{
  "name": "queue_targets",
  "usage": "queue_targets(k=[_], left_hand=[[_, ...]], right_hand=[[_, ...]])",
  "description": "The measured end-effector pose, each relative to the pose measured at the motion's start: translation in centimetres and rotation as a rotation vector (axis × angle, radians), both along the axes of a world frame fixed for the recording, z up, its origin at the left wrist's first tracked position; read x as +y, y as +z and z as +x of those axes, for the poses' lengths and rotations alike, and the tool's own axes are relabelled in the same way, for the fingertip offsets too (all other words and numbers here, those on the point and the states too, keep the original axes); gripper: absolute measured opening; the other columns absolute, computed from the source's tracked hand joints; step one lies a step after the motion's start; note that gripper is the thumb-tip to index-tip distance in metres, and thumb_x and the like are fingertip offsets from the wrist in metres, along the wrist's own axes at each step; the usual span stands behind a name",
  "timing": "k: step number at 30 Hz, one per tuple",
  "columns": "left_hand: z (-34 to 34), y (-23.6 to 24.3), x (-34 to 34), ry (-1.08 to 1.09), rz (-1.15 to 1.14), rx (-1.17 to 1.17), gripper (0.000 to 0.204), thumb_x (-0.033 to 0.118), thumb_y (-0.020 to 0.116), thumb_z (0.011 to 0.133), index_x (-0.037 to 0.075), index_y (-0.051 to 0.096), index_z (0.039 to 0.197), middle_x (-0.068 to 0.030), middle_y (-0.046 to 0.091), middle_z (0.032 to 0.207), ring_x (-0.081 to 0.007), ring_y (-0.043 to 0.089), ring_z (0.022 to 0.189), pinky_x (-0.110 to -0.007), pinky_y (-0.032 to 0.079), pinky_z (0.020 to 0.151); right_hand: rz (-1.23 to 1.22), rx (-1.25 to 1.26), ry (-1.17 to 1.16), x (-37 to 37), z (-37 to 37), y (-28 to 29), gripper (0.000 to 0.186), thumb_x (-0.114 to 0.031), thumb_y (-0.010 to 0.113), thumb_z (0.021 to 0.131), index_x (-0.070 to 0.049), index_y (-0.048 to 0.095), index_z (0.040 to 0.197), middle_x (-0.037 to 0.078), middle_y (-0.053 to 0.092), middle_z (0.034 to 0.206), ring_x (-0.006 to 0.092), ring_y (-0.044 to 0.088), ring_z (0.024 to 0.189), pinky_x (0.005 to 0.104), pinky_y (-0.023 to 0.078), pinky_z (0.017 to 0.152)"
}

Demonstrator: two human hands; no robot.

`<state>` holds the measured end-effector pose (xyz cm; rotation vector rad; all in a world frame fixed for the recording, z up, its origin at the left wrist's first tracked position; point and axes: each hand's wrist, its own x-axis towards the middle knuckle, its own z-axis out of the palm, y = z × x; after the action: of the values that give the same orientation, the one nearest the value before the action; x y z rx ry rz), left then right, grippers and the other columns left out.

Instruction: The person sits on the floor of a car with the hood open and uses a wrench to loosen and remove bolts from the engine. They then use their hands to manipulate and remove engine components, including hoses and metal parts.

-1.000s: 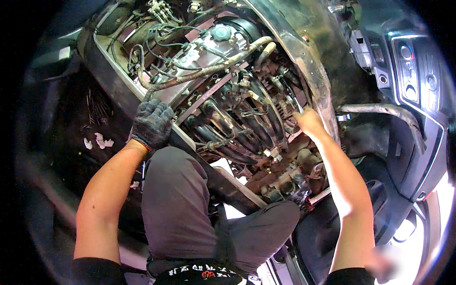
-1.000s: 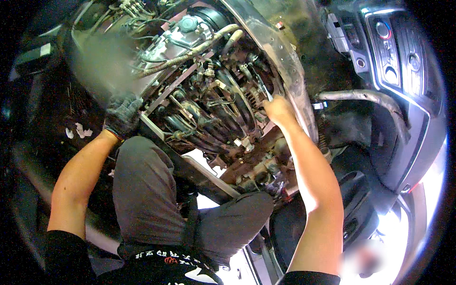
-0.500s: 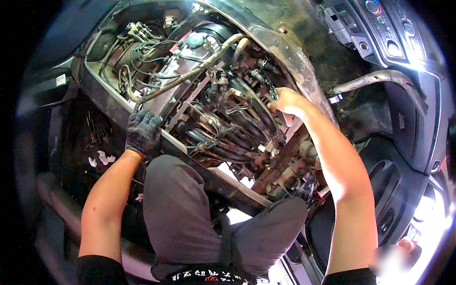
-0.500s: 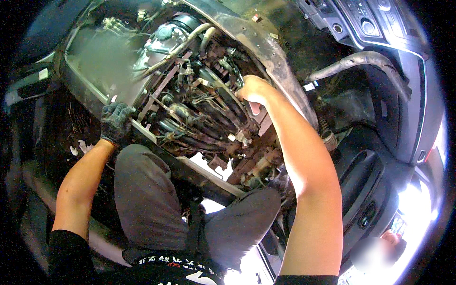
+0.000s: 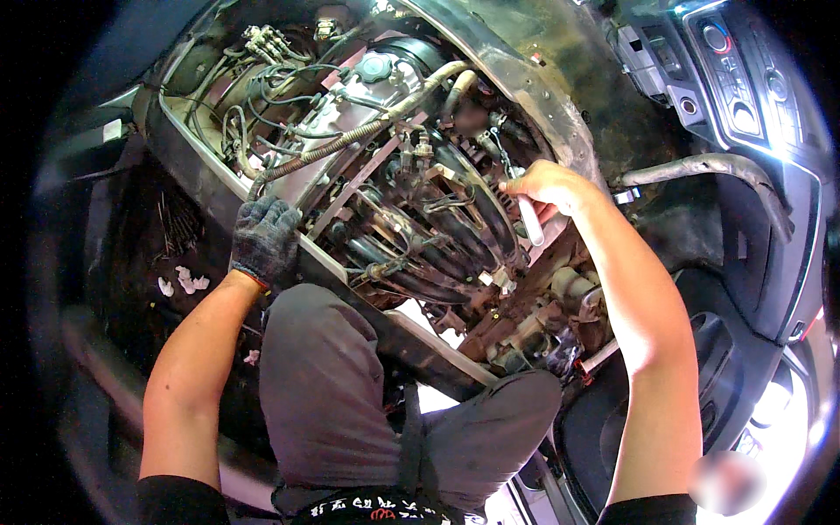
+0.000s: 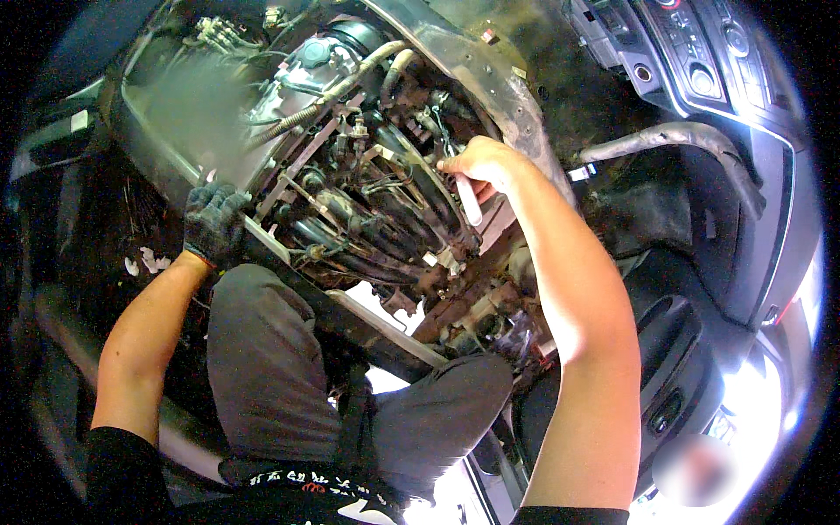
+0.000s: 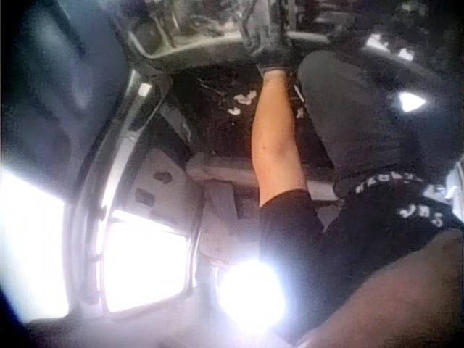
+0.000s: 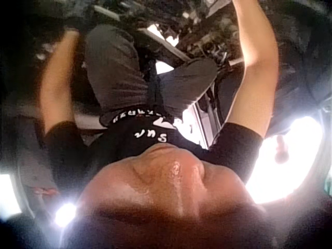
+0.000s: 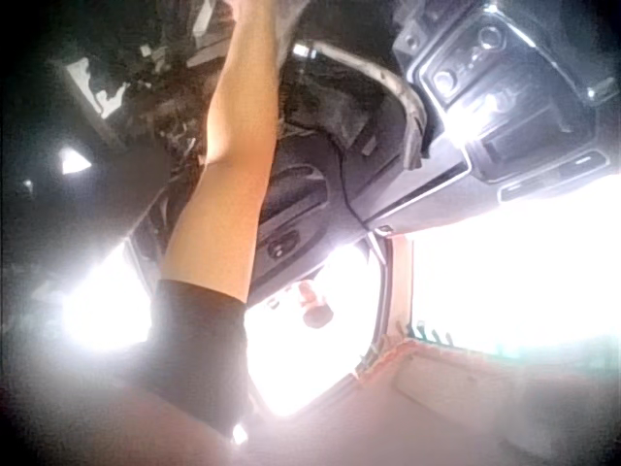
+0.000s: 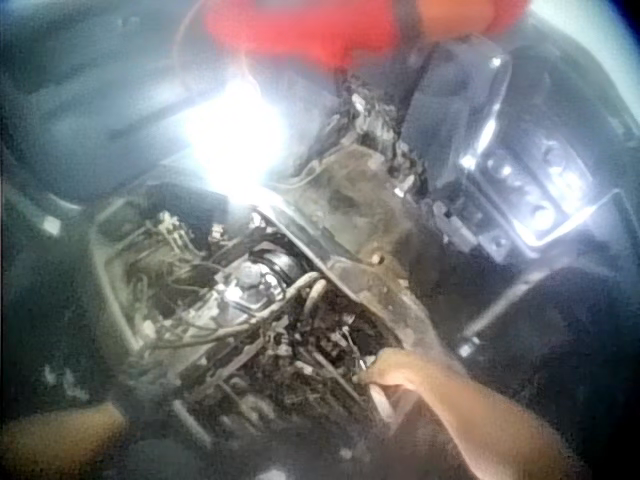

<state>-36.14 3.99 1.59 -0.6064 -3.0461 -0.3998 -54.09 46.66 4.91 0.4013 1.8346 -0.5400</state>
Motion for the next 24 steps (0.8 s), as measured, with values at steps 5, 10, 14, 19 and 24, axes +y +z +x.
queue_targets(k=[5,10,14,19,24], left_hand=[[0.1,-0.7,-0.5,-0.01,0.025,0.026,0.027,0.014,0.067,0.072,0.01,0.065,0.098,-0.0119,0.064,0.098,-0.0346,0.058,0.106,-0.05,0.042,0.097],[0.1,-0.5,-0.5,-0.016,0.065,0.063,0.025,0.014,0.067,0.072,0.01,0.066,0.096,-0.012,0.064,0.098,-0.034,0.059,0.105,-0.049,0.042,0.098],[0.4,-0.8,-0.7,-0.002,0.028,0.033,0.024,0.015,0.066,0.072,0.009,0.066,0.096,-0.0121,0.064,0.098,-0.0336,0.059,0.106,-0.048,0.042,0.098],[0.3,-0.8,-0.5,-0.005,0.047,0.021,0.025,0.016,0.066,0.073,0.01,0.066,0.097,-0.0121,0.065,0.1,-0.0336,0.059,0.106,-0.048,0.042,0.097],[0.4,-1.1,-0.4,-0.006,0.001,0.106,0.025,0.016,0.066,0.073,0.011,0.066,0.098,-0.0118,0.065,0.101,-0.0333,0.059,0.106,-0.047,0.042,0.096]], right_hand=[[0.065,-0.046,0.159,-1.4,-0.6,-0.3,0.023,-0.013,0.066,0.087,0.007,0.066,0.099,0.02,0.07,0.085,0.0341,0.072,0.074,0.0483,0.061,0.064],[-0.052,0.005,-0.136,0.5,0.9,-1.2,0.024,-0.02,0.065,0.09,0.001,0.065,0.103,0.013,0.07,0.083,0.0251,0.071,0.072,0.0423,0.056,0.064],[-0.167,0.04,-0.402,1.4,2.4,-1.2,0.033,-0.037,0.065,0.094,-0.005,0.065,0.104,0.008,0.069,0.083,0.0209,0.069,0.072,0.0401,0.055,0.063],[-0.051,0.053,-0.238,1.1,1.8,-1.4,0.044,-0.049,0.065,0.093,-0.004,0.066,0.093,0.01,0.068,0.08,0.0237,0.069,0.07,0.0436,0.052,0.06],[0.006,0.132,-0.107,-0.7,1.4,-1.1,0.053,-0.051,0.059,0.094,0.0,0.068,0.099,0.013,0.065,0.076,0.0266,0.068,0.069,0.0435,0.051,0.057]])
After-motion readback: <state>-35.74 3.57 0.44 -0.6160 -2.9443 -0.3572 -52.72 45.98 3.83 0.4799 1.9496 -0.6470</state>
